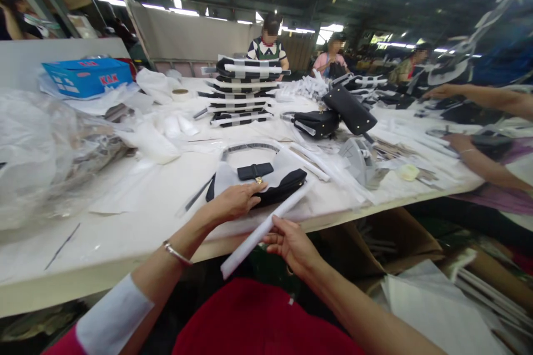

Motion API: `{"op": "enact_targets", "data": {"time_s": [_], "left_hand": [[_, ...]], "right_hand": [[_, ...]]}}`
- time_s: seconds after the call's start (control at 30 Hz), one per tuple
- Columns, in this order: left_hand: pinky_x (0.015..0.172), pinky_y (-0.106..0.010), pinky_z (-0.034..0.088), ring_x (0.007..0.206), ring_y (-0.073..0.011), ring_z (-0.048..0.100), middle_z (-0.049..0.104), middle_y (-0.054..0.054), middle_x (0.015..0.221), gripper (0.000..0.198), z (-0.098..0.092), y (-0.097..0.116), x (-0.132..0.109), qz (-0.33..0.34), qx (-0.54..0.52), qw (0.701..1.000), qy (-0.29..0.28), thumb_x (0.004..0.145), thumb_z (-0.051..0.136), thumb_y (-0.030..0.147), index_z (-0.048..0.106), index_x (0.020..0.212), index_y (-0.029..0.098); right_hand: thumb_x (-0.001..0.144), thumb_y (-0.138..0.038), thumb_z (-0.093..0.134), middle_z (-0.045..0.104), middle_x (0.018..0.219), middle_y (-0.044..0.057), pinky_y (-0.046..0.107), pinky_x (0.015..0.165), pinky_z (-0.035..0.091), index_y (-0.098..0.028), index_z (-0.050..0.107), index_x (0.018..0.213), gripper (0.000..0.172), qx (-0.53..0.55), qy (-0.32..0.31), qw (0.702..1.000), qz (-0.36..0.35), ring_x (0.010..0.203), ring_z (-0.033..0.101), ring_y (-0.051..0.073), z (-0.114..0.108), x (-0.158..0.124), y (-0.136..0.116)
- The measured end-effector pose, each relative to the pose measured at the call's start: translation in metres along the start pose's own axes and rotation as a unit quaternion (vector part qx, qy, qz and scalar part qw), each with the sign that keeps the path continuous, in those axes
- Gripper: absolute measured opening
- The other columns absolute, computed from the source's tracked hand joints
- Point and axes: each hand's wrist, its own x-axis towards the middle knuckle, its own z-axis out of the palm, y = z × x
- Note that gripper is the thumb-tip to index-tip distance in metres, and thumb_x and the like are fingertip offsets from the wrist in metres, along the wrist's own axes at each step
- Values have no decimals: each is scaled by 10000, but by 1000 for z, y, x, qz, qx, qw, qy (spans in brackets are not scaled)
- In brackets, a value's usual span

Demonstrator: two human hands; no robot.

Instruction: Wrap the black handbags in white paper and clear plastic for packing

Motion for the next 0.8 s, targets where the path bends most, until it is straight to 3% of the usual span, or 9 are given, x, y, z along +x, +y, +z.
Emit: {"op": "enact_targets", "data": {"time_s": [0.13, 0.27, 0.43, 0.53, 0.6, 0.67, 0.77, 0.8], "left_hand": [[1119, -326, 366, 1352, -220, 479, 461, -43, 1503, 530, -10, 1, 2, 8, -4, 1000, -22, 955, 456, 345, 408, 1472, 242], [1066, -344, 422, 1300, -239, 532, 510, -83, 1464, 533, -5, 4, 3, 14, 28, 1000, -4, 937, 500, 302, 423, 1459, 223], [889, -365, 522, 1080, -243, 651, 647, -108, 1258, 514, 22, 9, 1, -9, 131, 989, 61, 928, 484, 164, 439, 1434, 246], [933, -424, 500, 1142, -260, 608, 595, -118, 1323, 526, 47, 10, -3, -28, 199, 970, 139, 947, 446, 139, 410, 1448, 296], [998, -478, 459, 1224, -286, 554, 539, -129, 1399, 541, 63, 9, -6, -34, 228, 956, 183, 951, 464, 169, 383, 1466, 316], [1030, -510, 430, 1255, -304, 531, 526, -135, 1416, 552, 73, 7, -8, -32, 248, 946, 205, 950, 470, 182, 372, 1475, 325], [1045, -516, 420, 1256, -297, 536, 535, -130, 1413, 582, 80, 5, -9, -27, 271, 937, 219, 939, 439, 120, 375, 1476, 338], [1047, -515, 421, 1255, -293, 539, 537, -125, 1413, 592, 81, 4, -9, -27, 276, 935, 222, 935, 431, 103, 379, 1473, 342]], "right_hand": [[845, -335, 692, 668, 651, 28, 229, 512, 555, -129, 615, 803, 224, -36, -29, 999, 17, 555, 674, 142, 20, 20, -9], [891, -248, 592, 696, 695, 51, 227, 529, 556, -112, 661, 832, 164, -104, -50, 992, 41, 536, 666, 127, 31, 37, -21], [912, -223, 521, 691, 671, 57, 236, 497, 549, -110, 647, 793, 207, -186, -73, 978, 57, 478, 626, 114, 31, 52, -27], [932, -256, 487, 682, 641, 48, 234, 459, 527, -123, 627, 748, 266, -281, -80, 954, 70, 447, 610, 117, 22, 52, -29], [914, -311, 536, 671, 612, 34, 222, 427, 495, -138, 620, 699, 288, -380, -98, 919, 47, 431, 599, 120, 16, 41, -38], [884, -359, 604, 675, 612, 20, 226, 462, 498, -158, 652, 699, 277, -490, -117, 861, -70, 461, 606, 124, 13, 25, -58], [899, -363, 620, 742, 823, 31, 293, 749, 555, -219, 736, 877, 186, -594, -113, 709, -362, 741, 688, 167, 22, 6, -103], [915, -345, 604, 750, 930, 44, 331, 856, 539, -231, 740, 948, 180, -616, -114, 653, -426, 872, 694, 191, 27, 5, -117]]}}
